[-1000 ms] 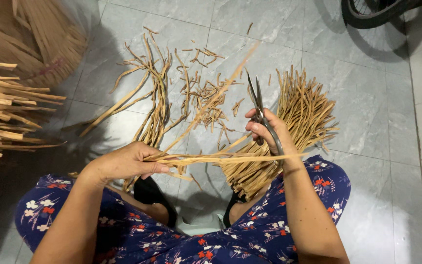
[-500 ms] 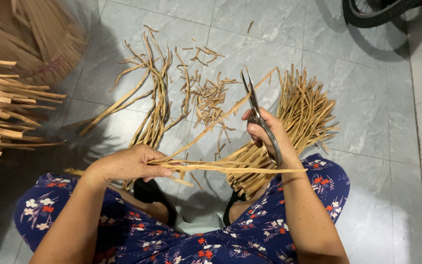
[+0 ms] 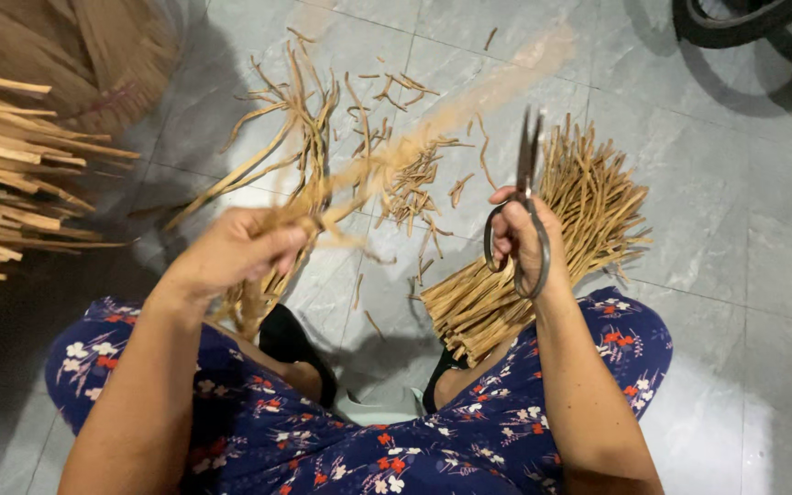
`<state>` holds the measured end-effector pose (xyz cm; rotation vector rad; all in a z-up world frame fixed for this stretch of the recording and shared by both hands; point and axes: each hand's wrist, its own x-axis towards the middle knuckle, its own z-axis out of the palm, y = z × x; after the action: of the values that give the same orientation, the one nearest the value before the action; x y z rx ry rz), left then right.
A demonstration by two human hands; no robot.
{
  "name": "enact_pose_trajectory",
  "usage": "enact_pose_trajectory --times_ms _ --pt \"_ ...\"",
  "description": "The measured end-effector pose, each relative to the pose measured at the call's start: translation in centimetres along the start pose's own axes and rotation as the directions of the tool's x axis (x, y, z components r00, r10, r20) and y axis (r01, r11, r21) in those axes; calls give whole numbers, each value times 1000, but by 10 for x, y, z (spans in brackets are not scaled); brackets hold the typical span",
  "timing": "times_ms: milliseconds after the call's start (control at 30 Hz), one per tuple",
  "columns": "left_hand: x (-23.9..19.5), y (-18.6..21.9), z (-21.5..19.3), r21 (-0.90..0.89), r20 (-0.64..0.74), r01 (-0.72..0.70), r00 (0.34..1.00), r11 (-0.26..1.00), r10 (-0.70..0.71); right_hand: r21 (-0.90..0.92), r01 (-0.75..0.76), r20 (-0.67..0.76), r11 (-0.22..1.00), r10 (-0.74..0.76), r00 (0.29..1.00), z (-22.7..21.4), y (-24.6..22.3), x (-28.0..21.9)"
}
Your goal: The person sits on a tiled floor and uses shears to cut long, thin dried sticks into shorter pieces. They hold bundles of sticks in one hand and repeatedly snip them, dropping the cut pieces onto the floor.
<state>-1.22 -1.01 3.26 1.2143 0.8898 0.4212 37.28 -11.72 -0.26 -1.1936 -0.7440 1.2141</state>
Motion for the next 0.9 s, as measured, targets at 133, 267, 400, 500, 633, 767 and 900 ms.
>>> enact_pose_trajectory --times_ms 133,267,400,500,633,767,900 --pt "-3 17 -3 -206 -172 -242 963 948 208 -22 -74 -79 997 72 994 8 8 -2" --pt "-9 28 0 -307 -236 -390 915 868 328 -169 -230 81 958 246 966 22 29 -5" --pt "-7 30 3 -317 -241 -411 907 855 346 -359 -251 365 899 383 849 40 52 -10" --pt "-3 29 8 -337 -193 -370 927 866 321 -326 -270 532 906 412 740 52 59 -12" --pt "3 22 18 -368 -89 -292 956 883 279 -166 -348 562 923 378 736 64 59 -11" --pt "4 19 20 -303 -113 -189 980 934 162 -102 -182 315 978 205 927 69 58 0" --pt "0 17 8 -215 -135 -87 989 973 59 -131 37 101 991 -24 995 60 53 13"
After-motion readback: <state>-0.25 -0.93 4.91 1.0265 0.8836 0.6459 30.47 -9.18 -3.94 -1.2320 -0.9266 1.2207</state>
